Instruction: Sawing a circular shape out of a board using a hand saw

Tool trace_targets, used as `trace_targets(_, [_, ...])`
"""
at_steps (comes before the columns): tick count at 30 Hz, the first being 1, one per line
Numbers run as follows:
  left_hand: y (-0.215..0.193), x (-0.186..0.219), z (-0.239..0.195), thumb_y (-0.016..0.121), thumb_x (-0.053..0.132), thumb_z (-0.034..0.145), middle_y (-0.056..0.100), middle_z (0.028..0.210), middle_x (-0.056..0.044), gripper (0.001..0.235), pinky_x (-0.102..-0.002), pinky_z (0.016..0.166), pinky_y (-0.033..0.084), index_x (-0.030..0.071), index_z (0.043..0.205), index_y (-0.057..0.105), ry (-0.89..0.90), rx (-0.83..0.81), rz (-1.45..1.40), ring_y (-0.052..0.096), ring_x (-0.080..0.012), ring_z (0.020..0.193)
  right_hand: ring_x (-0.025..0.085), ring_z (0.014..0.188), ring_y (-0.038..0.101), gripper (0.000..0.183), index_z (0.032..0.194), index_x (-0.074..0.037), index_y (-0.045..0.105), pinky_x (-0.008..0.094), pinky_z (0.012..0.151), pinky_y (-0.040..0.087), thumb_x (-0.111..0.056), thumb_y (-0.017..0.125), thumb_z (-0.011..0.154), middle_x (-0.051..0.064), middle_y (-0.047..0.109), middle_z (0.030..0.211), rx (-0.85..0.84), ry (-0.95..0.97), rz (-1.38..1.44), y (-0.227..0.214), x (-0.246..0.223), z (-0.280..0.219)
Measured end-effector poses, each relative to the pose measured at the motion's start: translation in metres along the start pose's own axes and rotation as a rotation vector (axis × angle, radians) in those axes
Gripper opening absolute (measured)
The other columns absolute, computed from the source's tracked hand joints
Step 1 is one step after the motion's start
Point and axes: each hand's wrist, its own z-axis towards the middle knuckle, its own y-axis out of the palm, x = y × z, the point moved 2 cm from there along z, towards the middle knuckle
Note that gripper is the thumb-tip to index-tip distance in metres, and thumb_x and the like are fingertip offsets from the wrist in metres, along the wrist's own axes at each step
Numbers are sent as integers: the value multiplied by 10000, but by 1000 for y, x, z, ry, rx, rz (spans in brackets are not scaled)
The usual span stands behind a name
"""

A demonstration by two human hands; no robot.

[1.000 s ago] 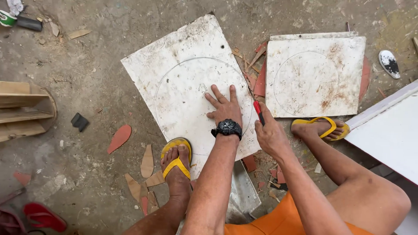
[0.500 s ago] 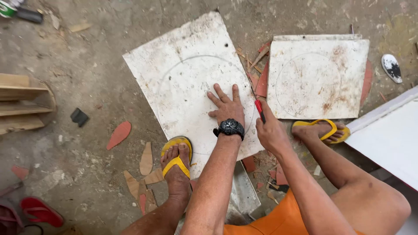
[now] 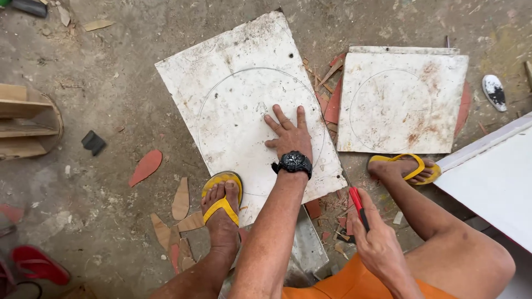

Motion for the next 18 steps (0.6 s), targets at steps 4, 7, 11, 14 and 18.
trace_targets(4, [8,0,-4,375,-147,954,-73,1638,-368,896,-722,890,497,307,1660,61,11,9,33,57,-640,1475,501,687,670,638,1595,-332,281,474,658,439,-315,414,972,259,726,841,43,-176,-11,3,-32,52])
trace_targets(7, [8,-3,-1,474,17,1037,-77,1652,-389,786,-748,914,453,230,1663,49,41,49,-6,21,-646,1500,537,1249,551,626,1616,-262,282,669,1013,468,-215,415,1006,354,514,1421,103,-402,93,-5,-75,81])
trace_targets(11, [10,-2,4,465,-36,1010,-99,1628,-419,810,-792,888,436,213,1661,51,77,36,-88,-6,-679,1479,544,1211,573,628,1628,-219,247,668,995,502,-183,411,1023,394,518,1376,106,-382,98,-7,-78,73])
trace_targets(14, [10,-1,5,468,-24,1015,-93,1632,-417,809,-803,889,425,220,1661,47,61,25,-69,-8,-676,1480,575,1169,580,654,1626,-260,230,687,957,485,-263,419,1000,406,544,1322,74,-306,74,-4,-50,43])
trace_targets(18, [7,-1,1,461,-20,1023,-105,1630,-417,798,-802,903,415,211,1663,44,56,19,-80,-8,-674,1479,467,997,729,638,1631,-353,252,568,931,571,-332,385,1007,361,603,1314,-5,-86,99,-2,-8,-13])
